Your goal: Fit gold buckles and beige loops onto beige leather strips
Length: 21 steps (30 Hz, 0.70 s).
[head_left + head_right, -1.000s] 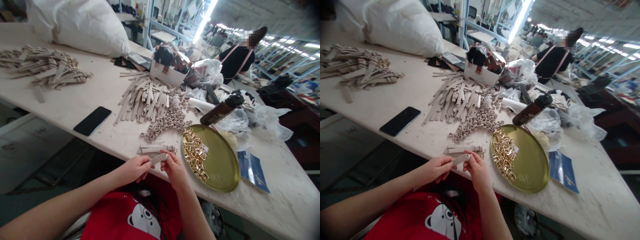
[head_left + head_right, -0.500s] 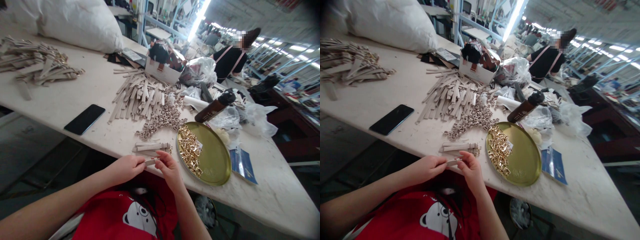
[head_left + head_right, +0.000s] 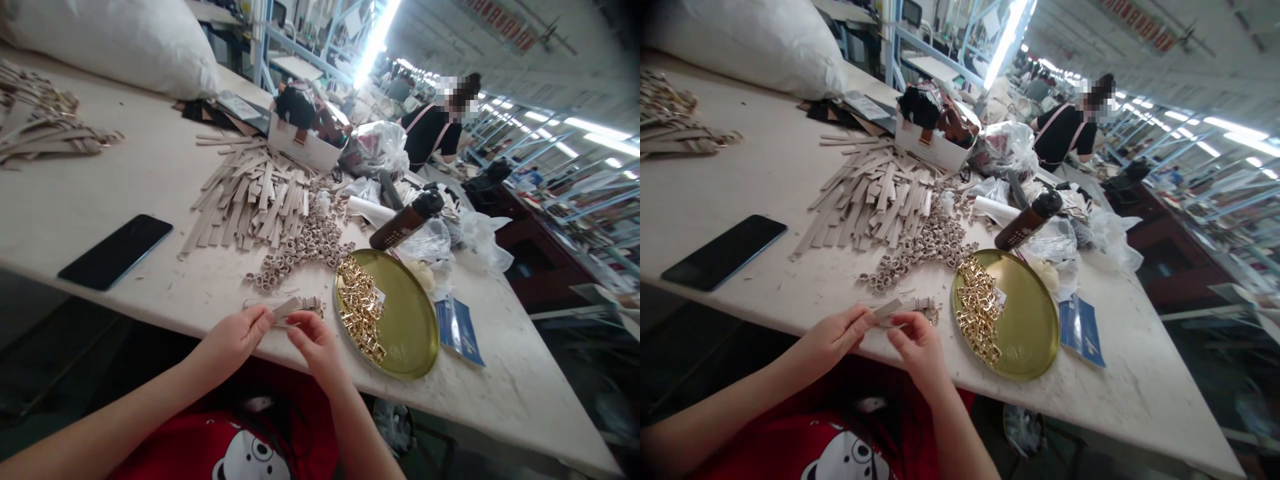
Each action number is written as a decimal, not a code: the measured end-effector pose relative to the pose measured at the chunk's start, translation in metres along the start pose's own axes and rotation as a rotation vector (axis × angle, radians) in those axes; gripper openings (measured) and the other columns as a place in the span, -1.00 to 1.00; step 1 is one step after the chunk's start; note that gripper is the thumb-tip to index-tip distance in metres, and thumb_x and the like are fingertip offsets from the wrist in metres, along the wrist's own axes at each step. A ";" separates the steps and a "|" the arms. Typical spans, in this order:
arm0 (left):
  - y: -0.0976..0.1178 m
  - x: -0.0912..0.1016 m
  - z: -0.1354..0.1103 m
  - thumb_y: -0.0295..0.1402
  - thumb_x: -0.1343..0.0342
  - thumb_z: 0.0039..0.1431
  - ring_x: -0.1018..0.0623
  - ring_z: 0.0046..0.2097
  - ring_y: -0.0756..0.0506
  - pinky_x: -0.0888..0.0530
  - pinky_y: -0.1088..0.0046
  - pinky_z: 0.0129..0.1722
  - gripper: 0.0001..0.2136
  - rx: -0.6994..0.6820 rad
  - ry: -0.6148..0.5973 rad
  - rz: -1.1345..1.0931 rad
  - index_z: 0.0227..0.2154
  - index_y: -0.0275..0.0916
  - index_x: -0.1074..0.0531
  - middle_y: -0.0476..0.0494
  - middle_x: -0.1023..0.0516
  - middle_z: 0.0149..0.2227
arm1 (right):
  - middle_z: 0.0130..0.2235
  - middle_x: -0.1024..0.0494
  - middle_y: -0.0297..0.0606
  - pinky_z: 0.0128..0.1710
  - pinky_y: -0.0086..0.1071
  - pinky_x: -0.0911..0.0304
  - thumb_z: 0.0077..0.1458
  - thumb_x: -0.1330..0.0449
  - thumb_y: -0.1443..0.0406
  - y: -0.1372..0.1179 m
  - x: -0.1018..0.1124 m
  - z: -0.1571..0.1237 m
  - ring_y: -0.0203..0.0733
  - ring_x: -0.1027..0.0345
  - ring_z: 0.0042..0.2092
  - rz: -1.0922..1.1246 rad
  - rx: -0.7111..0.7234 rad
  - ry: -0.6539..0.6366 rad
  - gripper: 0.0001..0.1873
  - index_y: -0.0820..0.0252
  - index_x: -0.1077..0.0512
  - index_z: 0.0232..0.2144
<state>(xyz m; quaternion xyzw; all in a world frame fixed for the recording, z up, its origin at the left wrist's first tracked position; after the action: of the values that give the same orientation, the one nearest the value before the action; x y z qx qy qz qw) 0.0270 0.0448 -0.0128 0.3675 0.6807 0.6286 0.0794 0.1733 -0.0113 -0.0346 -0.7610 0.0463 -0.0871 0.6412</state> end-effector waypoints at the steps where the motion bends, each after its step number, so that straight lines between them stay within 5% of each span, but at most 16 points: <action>1: -0.004 0.002 0.003 -0.11 0.18 0.17 -0.33 -0.54 -0.01 -0.20 0.54 -0.51 -0.69 0.024 -0.003 -0.027 -0.49 -0.20 -0.27 0.06 -0.30 -0.63 | -0.34 -0.45 -0.30 -0.34 -0.39 -0.20 -0.03 -0.16 0.19 -0.003 0.021 0.008 -0.25 -0.29 -0.35 -0.170 0.041 0.063 -0.78 0.14 -0.37 -0.30; 5: -0.013 0.001 0.012 -0.08 0.21 0.17 -0.18 -0.64 0.05 -0.15 0.57 -0.60 -0.67 0.084 -0.033 -0.151 -0.52 -0.20 -0.21 0.14 -0.14 -0.71 | -0.28 -0.46 -0.19 -0.26 -0.36 -0.20 0.11 0.03 0.25 -0.013 0.096 0.045 -0.20 -0.32 -0.26 -1.070 0.062 0.272 -0.78 0.20 -0.37 -0.30; 7: -0.014 -0.003 0.015 -0.07 0.20 0.16 -0.17 -0.64 0.06 -0.15 0.58 -0.60 -0.67 0.088 -0.053 -0.183 -0.50 -0.21 -0.22 0.14 -0.14 -0.71 | -0.26 -0.46 -0.14 -0.24 -0.32 -0.18 0.08 0.00 0.30 -0.010 0.112 0.063 -0.15 -0.33 -0.24 -1.225 0.015 0.245 -0.81 0.21 -0.40 -0.35; 13: -0.015 -0.009 0.015 -0.08 0.20 0.17 -0.19 -0.63 0.06 -0.15 0.58 -0.60 -0.67 0.081 -0.091 -0.152 -0.49 -0.23 -0.25 0.14 -0.16 -0.70 | -0.33 -0.49 -0.06 -0.28 -0.31 -0.17 0.00 -0.06 0.40 0.000 0.106 0.089 -0.05 -0.37 -0.25 -1.340 -0.091 0.157 -0.88 0.25 -0.40 -0.41; 21: -0.005 -0.018 -0.006 -0.07 0.21 0.16 -0.19 -0.64 0.05 -0.15 0.57 -0.62 -0.66 0.042 -0.164 -0.148 -0.44 -0.24 -0.27 0.15 -0.15 -0.73 | -0.25 -0.46 0.14 -0.19 -0.20 -0.16 0.02 0.09 0.55 -0.010 0.099 0.082 0.02 -0.35 -0.15 -1.236 -0.087 0.274 -0.74 0.38 -0.38 -0.33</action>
<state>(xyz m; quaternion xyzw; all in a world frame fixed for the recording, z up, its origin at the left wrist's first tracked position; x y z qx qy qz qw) 0.0342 0.0298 -0.0222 0.3682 0.7102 0.5745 0.1733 0.2858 0.0518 -0.0312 -0.6546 -0.3165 -0.5357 0.4294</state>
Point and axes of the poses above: each hand's wrist, its own z-axis towards the middle knuckle, its own x-axis out of the back of the hand, y = z × x, the point moved 4 cm from there along z, towards the middle knuckle
